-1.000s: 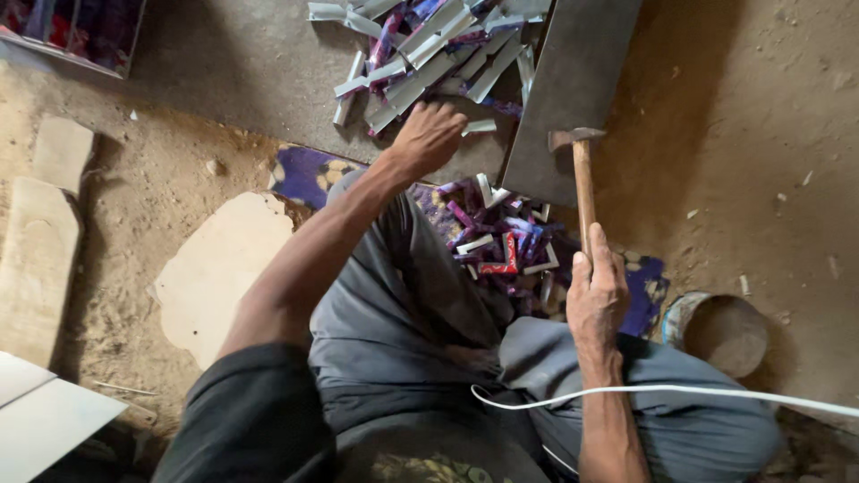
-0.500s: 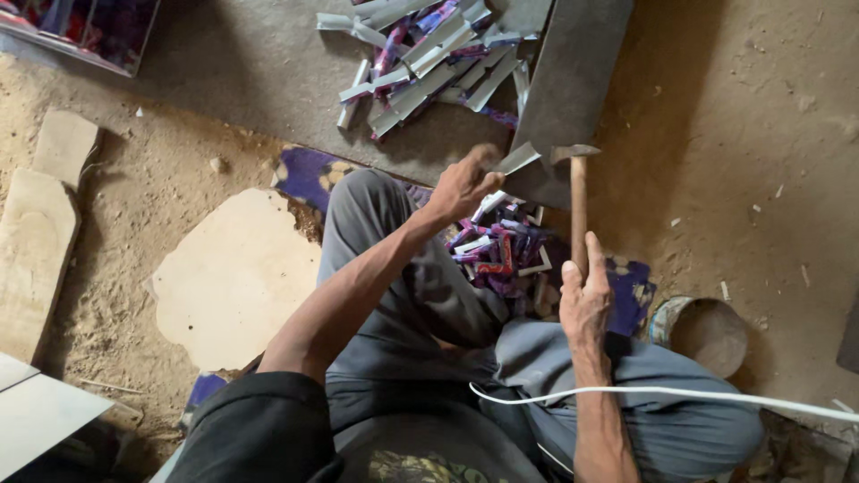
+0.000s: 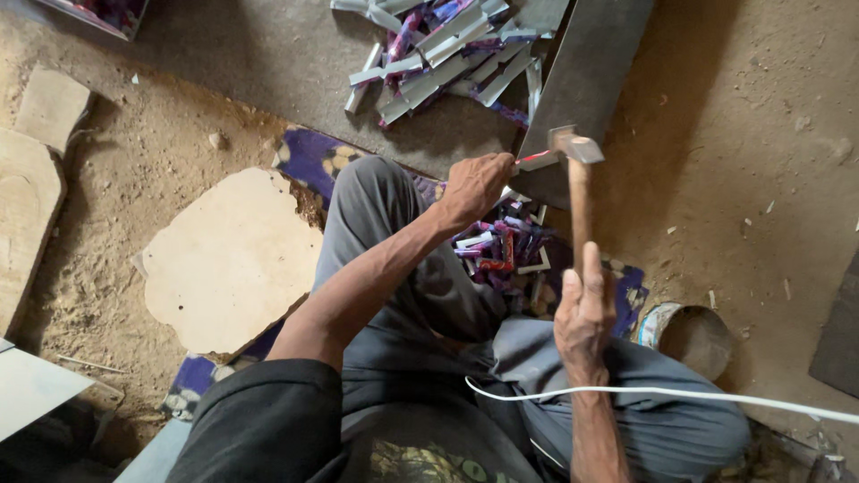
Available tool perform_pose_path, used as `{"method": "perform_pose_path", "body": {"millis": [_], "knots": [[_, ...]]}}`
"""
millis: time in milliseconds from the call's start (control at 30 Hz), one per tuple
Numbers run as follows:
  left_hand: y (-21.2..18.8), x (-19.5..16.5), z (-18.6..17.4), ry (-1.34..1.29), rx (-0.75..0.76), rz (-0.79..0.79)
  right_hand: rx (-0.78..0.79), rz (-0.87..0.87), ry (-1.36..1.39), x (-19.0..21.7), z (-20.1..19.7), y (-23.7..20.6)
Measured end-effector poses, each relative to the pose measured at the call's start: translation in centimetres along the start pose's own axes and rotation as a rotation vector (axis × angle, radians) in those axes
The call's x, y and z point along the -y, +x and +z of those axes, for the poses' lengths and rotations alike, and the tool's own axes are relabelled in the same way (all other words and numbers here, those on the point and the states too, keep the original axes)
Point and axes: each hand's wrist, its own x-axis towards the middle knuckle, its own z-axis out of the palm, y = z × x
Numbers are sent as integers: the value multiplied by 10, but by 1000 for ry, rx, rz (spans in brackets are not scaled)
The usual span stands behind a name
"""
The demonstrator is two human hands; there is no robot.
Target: The person sits on the floor and uses a hammer to repeatedly strike small metal strips against a metal edge, breaking them into smaller pieces. The person handles the strips one at a time, striking them until they break, then discards the pieces onto a growing pile.
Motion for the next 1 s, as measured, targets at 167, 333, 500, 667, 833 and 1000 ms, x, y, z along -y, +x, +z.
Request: {"method": "perform_pose_path", "body": {"millis": [167, 333, 500, 667, 833, 1000], "knots": [[1, -2, 1, 57, -3, 14, 42, 49, 36, 4, 2, 3], [-5, -5, -5, 12, -33, 38, 5, 59, -5, 0, 0, 4], [-3, -5, -5, 31, -32, 87, 61, 92, 39, -8, 1, 10], [0, -4, 0, 75, -25, 53, 40, 101, 11, -15, 4, 9], [-4, 0, 1, -13, -17, 107, 50, 165, 116, -20, 11, 8], [11, 11, 12, -36, 37, -116, 64, 138, 61, -21, 13, 7]]}}
